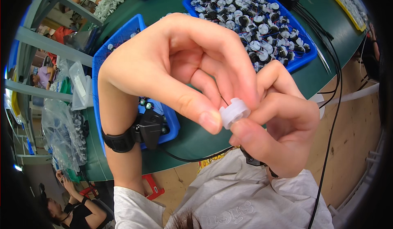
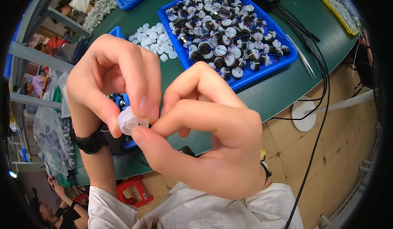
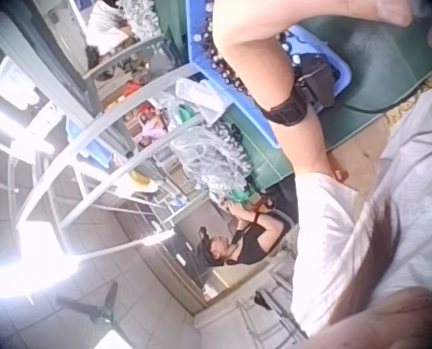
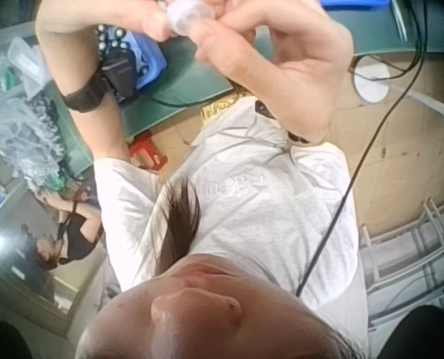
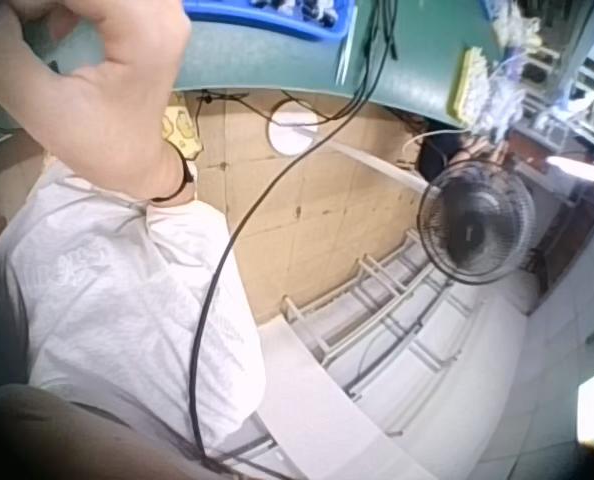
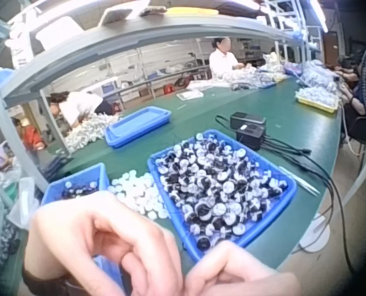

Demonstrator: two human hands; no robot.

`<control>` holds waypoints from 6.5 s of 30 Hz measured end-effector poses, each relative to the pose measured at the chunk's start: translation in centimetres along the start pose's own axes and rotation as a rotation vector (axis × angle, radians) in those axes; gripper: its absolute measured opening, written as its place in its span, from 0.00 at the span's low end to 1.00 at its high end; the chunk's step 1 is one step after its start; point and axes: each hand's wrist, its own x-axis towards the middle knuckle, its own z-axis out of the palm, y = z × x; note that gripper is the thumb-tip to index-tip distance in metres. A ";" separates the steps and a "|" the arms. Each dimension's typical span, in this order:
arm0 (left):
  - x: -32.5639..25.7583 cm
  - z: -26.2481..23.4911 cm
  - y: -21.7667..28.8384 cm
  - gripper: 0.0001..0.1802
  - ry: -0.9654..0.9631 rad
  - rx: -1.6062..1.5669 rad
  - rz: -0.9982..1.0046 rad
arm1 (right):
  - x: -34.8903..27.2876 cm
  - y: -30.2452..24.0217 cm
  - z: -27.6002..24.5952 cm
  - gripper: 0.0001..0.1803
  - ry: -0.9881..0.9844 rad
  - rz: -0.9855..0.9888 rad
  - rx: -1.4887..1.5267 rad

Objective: The person is seen assembling small electronic components by threading wires through plastic caps and attaching them to a sensor base.

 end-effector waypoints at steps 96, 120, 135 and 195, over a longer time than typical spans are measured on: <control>-0.1 0.0 0.4 0.21 0.043 -0.025 -0.025 | -0.6 -1.1 0.7 0.09 0.102 0.293 0.261; 0.1 0.2 0.7 0.18 0.152 -0.085 -0.043 | 0.7 0.4 0.4 0.09 0.358 -0.376 -0.394; 0.1 0.2 0.8 0.19 0.155 -0.073 -0.003 | 1.3 0.1 0.4 0.10 0.363 -0.502 -0.504; 0.1 0.5 0.6 0.20 0.136 -0.051 0.050 | 0.8 -0.3 0.6 0.10 0.295 -0.525 -0.556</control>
